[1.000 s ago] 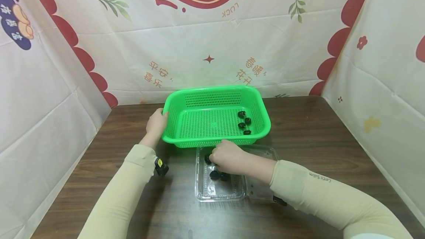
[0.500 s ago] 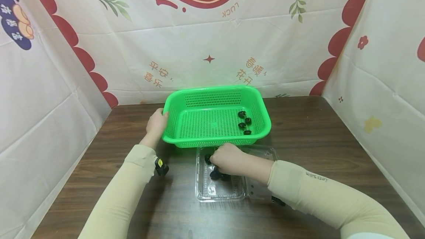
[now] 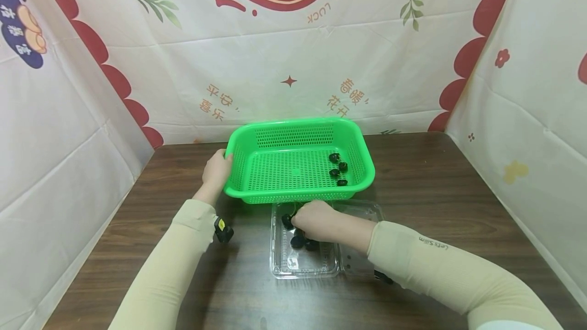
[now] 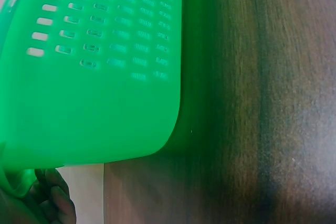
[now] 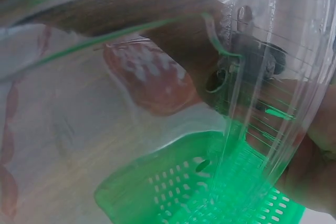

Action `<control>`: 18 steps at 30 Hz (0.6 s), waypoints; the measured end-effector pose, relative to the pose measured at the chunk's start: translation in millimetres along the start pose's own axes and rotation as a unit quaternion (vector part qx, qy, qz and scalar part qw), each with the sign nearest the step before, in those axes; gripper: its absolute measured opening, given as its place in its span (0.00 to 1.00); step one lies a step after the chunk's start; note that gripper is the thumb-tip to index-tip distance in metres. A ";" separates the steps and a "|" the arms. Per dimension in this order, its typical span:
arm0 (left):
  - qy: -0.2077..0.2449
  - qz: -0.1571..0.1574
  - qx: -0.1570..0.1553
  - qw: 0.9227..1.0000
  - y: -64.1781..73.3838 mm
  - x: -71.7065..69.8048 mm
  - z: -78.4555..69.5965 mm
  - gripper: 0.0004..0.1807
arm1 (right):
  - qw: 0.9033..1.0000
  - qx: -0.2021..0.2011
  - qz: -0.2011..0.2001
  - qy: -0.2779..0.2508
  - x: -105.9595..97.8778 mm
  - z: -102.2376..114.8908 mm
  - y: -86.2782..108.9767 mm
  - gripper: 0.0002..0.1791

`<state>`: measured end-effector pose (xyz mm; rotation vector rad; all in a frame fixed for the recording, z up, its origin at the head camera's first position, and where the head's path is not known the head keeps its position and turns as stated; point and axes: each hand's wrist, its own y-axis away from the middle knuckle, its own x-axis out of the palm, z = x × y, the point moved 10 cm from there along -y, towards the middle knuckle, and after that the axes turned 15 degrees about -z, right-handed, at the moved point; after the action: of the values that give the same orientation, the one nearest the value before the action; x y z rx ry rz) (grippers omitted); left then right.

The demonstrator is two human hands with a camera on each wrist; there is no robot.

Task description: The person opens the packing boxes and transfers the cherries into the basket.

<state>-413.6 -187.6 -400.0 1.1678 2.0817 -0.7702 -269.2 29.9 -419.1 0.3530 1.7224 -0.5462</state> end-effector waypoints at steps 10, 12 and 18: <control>-0.002 -0.001 0.003 1.000 1.4 -1.1 -1.2 0.23 | 1.000 0.006 0.019 -0.001 3.8 1.0 3.3 0.13; -0.002 -0.002 0.005 1.000 1.5 -1.5 -1.4 0.23 | 1.000 0.012 0.027 -0.005 3.5 1.0 4.4 0.13; -0.002 -0.001 0.009 1.000 1.2 -0.9 -2.0 0.23 | 0.999 0.017 0.039 -0.009 4.3 0.8 5.6 0.13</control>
<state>-412.7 -186.1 -398.3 1.1734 2.0773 -0.7925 -266.7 34.0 -424.3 0.4357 1.6760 -0.5212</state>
